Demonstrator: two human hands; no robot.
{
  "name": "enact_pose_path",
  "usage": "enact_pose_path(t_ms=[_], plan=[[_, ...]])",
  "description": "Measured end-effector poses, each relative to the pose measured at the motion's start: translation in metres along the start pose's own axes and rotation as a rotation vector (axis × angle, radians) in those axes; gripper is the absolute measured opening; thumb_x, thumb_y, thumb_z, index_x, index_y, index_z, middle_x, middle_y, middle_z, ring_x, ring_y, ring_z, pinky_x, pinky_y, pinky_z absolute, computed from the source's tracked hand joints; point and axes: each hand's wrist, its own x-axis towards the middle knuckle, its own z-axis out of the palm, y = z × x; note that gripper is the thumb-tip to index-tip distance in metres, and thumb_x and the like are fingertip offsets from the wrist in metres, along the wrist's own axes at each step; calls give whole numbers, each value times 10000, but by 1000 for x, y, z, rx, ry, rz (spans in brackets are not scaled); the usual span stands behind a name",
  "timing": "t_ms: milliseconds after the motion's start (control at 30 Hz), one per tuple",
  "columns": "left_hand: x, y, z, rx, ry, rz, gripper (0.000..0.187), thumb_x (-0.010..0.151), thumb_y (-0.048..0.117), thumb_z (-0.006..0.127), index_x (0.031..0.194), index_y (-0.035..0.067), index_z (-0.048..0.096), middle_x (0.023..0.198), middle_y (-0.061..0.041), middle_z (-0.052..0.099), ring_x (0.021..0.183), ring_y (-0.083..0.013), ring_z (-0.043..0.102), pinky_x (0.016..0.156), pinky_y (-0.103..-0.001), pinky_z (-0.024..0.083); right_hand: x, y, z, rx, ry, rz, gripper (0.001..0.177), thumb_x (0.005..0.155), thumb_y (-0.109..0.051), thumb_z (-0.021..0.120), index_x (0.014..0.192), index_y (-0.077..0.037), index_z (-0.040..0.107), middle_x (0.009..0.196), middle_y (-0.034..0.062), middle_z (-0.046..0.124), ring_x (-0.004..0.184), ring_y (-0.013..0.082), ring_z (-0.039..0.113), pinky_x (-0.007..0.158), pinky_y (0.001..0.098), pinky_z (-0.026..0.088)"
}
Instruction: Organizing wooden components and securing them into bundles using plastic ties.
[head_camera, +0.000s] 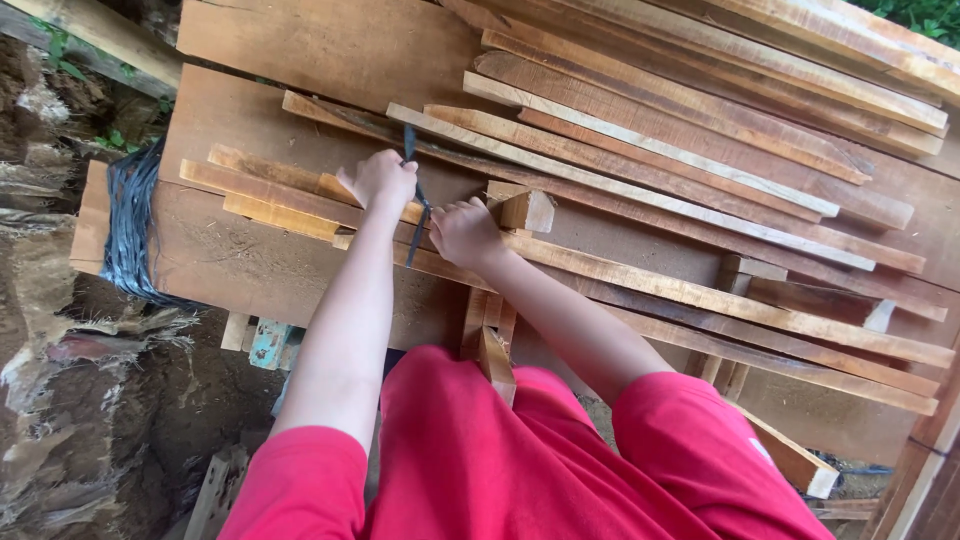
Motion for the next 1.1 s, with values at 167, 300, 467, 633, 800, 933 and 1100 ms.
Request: enact_pose_path(t_ms=[167, 300, 467, 633, 800, 933, 1100], plan=[[-15, 15, -16, -109, -65, 17, 221, 919, 460, 647, 988, 279, 754, 1095, 3, 759, 1200, -279, 636, 1156, -577, 187, -5, -2, -30, 140, -35, -17, 159, 880, -266, 594, 786, -141, 626, 685, 51, 624, 671, 291, 685, 604, 400, 501], [-10, 7, -18, -183, -77, 18, 275, 941, 538, 639, 968, 283, 736, 1066, 26, 763, 1186, -247, 663, 1202, -535, 155, -1, -10, -43, 253, 33, 126, 187, 953, -251, 603, 832, -127, 675, 705, 72, 634, 677, 322, 694, 592, 407, 540], [-85, 29, -89, -361, -111, 160, 316, 968, 498, 662, 985, 202, 773, 968, 2, 783, 1095, -287, 706, 1104, -515, 339, -4, -20, -30, 458, -47, 512, 112, 901, -221, 674, 943, -130, 723, 858, 75, 700, 839, 304, 723, 705, 388, 589], [-51, 14, -36, -326, -130, 213, 320, 1025, 485, 557, 974, 253, 771, 861, 84, 777, 1101, -233, 703, 1209, -512, 128, 14, -15, -24, 842, -307, 1034, 172, 939, -365, 665, 1006, -213, 714, 635, -100, 704, 570, 46, 725, 496, 214, 539], [-37, 13, -11, -212, -77, 109, 341, 1034, 469, 474, 947, 281, 744, 900, 89, 775, 1072, -189, 709, 1163, -429, 231, 26, -49, -47, 1420, 146, 1416, 182, 1030, -144, 558, 1116, -1, 628, 984, 104, 774, 673, 125, 734, 472, 213, 588], [-31, 18, -5, -185, -80, 44, 339, 1017, 447, 451, 827, 322, 702, 712, 127, 719, 682, -82, 727, 1109, -395, 271, 14, -51, -28, 1411, 171, 1393, 176, 1075, -142, 472, 1108, 4, 563, 984, 101, 758, 583, 130, 693, 440, 219, 558], [-35, 28, -19, -132, -90, -10, 326, 1011, 445, 479, 1099, 291, 752, 1137, 19, 758, 1202, -219, 664, 1139, -439, 261, -10, -39, -16, 818, -234, 1042, 182, 1030, -207, 551, 1002, -43, 624, 738, 39, 733, 674, 220, 732, 581, 329, 554]])
